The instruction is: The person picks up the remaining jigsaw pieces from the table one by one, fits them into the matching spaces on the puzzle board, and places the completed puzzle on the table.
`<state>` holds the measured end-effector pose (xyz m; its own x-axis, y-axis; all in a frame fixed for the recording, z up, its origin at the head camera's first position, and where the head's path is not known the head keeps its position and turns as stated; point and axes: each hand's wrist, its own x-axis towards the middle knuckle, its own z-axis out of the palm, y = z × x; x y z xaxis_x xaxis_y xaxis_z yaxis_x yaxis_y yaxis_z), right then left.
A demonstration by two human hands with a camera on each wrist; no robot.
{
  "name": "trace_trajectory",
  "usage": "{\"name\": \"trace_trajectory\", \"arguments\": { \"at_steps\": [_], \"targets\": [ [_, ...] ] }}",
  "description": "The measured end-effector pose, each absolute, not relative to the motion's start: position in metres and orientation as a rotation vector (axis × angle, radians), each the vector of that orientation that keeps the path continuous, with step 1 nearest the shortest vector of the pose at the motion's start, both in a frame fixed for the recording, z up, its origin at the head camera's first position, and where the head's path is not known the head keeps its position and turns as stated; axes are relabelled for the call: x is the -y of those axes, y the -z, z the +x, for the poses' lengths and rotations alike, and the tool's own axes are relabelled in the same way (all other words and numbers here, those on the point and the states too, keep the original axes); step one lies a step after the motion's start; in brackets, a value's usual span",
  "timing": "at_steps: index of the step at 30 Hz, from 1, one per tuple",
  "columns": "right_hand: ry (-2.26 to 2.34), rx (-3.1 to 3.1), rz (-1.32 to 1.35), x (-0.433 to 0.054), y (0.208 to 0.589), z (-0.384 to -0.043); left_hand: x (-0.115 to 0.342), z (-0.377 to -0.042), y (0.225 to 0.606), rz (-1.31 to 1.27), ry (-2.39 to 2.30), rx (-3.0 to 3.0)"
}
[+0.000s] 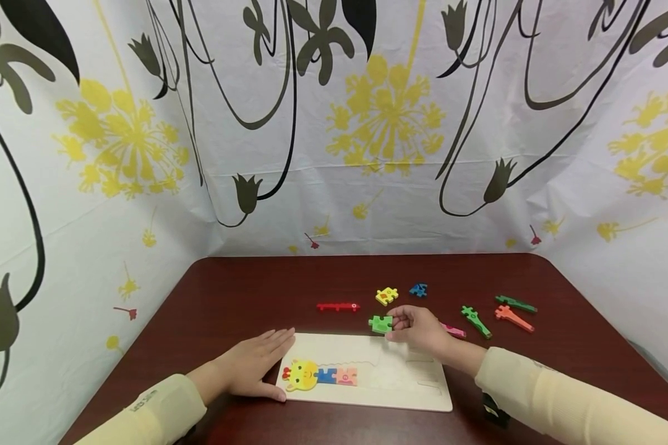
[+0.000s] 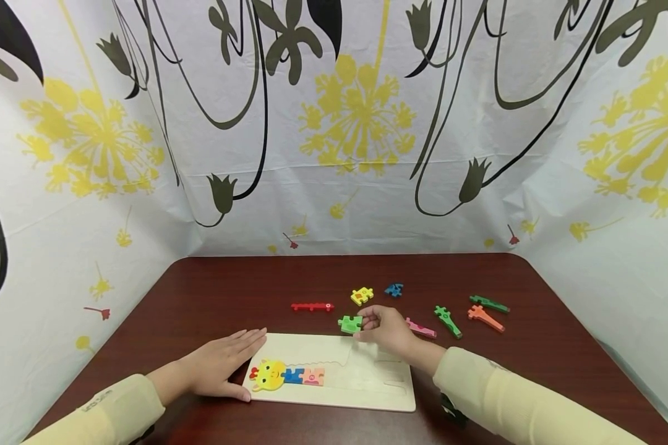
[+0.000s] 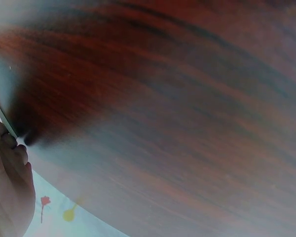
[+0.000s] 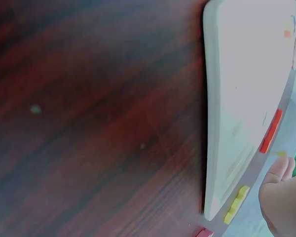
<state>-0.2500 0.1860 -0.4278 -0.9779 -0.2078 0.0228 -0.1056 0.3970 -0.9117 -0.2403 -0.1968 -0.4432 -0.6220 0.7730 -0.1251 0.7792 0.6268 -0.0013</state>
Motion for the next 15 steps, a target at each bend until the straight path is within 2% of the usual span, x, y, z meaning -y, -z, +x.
{"name": "trace_trajectory", "arguments": {
  "at_steps": [15],
  "targets": [
    [1.733,-2.453,-0.306,-0.182,0.425,-0.225,0.197,-0.240,0.443,1.299,0.074,-2.732]
  ]
}}
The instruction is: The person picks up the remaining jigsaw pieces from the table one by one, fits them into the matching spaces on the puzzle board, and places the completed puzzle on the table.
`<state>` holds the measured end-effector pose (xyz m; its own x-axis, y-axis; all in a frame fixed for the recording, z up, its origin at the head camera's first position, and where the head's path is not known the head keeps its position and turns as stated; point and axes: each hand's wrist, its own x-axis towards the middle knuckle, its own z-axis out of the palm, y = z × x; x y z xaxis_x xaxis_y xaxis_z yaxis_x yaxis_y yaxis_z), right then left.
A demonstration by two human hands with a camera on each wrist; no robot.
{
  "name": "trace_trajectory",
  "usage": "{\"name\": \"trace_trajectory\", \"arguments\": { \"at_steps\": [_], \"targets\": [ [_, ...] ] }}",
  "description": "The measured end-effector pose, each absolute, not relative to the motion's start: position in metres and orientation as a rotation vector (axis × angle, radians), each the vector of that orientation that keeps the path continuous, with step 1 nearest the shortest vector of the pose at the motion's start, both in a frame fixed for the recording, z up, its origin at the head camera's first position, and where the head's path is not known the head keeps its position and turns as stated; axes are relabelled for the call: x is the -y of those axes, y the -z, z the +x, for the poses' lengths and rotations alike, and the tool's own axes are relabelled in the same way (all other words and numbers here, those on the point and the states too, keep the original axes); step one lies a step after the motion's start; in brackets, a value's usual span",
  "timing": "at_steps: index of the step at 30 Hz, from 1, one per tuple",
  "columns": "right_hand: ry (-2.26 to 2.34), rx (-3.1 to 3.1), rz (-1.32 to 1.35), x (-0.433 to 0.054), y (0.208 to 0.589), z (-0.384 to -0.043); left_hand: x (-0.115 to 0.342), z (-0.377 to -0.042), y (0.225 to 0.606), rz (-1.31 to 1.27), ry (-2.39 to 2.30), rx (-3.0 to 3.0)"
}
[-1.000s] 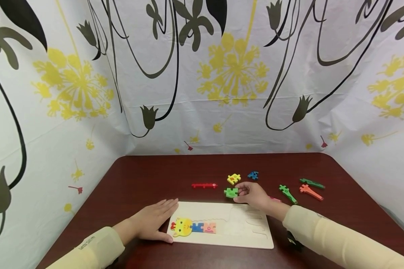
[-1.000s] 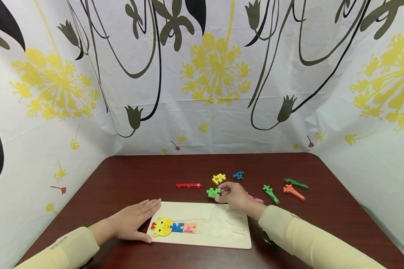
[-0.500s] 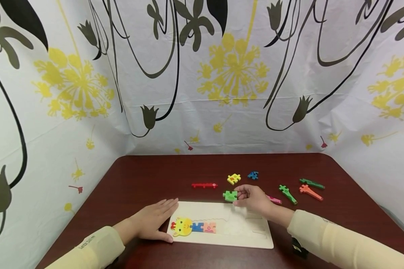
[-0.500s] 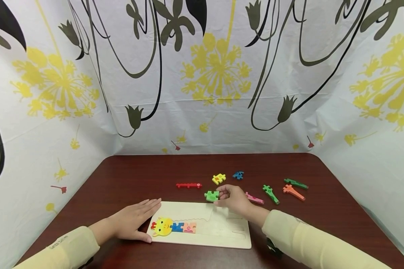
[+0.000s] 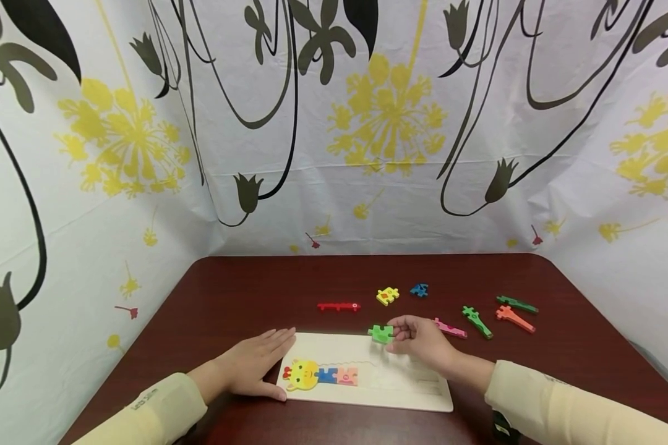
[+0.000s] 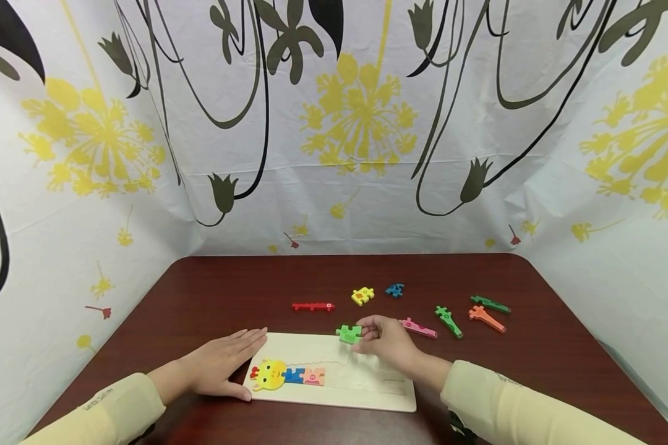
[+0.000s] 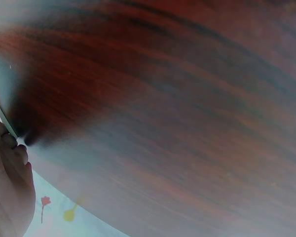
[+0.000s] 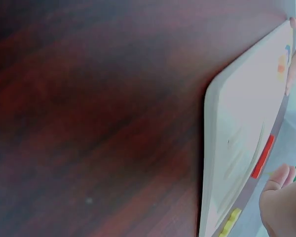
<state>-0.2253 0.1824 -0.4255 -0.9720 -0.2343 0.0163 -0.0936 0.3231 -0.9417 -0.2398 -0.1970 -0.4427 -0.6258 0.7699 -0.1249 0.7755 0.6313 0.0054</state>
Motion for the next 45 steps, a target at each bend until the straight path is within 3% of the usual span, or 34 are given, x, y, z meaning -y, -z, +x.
{"name": "trace_trajectory", "arguments": {
  "at_steps": [45],
  "targets": [
    [1.697,-2.379,-0.447,-0.159,0.448,-0.191,0.198,-0.240,0.445,1.334,0.101,-2.741]
  ]
}}
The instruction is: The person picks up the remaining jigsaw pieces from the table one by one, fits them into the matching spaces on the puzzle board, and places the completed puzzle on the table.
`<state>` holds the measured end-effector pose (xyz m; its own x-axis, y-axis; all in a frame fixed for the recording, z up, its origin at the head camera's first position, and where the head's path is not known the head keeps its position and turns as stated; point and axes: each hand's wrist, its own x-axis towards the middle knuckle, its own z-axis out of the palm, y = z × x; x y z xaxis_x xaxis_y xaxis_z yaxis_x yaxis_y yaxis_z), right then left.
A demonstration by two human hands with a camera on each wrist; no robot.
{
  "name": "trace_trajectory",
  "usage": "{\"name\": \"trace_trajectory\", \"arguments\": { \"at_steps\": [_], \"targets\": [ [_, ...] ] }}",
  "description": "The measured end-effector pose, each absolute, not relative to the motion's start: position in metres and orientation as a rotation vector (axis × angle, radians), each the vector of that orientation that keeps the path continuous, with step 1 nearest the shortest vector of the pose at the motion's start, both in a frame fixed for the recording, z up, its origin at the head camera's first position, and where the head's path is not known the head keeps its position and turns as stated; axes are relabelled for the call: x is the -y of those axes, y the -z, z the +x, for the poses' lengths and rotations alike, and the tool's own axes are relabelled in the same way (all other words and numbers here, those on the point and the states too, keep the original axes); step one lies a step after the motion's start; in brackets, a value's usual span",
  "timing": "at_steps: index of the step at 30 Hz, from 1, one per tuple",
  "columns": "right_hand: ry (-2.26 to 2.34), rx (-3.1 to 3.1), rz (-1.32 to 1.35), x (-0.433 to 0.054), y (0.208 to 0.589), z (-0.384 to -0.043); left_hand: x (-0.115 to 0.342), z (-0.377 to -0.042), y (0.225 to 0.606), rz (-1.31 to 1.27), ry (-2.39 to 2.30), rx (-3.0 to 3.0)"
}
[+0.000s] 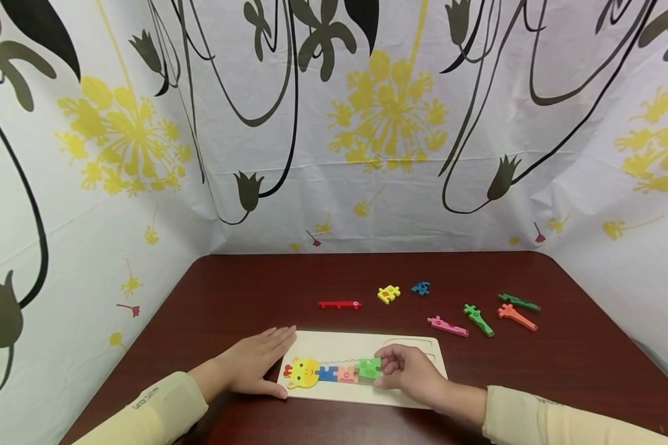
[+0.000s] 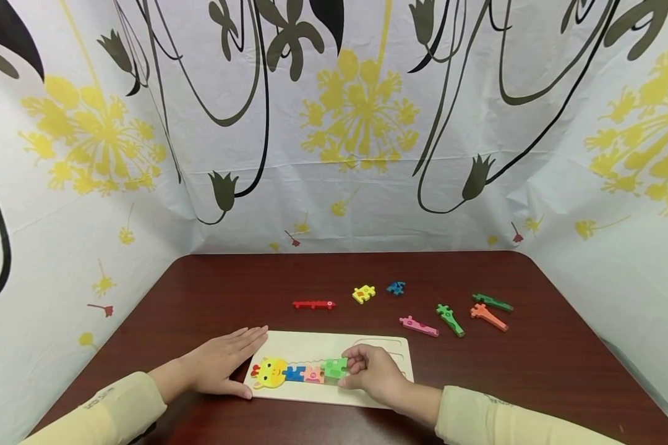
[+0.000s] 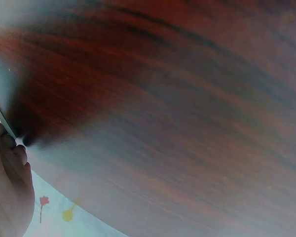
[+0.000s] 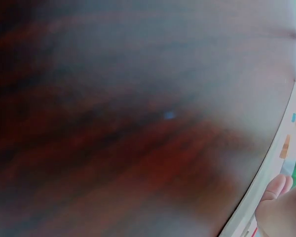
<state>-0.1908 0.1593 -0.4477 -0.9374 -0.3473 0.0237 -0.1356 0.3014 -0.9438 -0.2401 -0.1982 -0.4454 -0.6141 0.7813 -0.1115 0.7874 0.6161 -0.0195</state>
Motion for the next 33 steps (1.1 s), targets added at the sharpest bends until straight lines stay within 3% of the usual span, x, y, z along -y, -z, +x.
{"name": "trace_trajectory", "arguments": {
  "at_steps": [33],
  "targets": [
    [1.588,-2.449,-0.476,-0.1541,0.4481,-0.1903,0.1973,-0.2399,0.4442,1.322,0.112,-2.731]
  ]
}}
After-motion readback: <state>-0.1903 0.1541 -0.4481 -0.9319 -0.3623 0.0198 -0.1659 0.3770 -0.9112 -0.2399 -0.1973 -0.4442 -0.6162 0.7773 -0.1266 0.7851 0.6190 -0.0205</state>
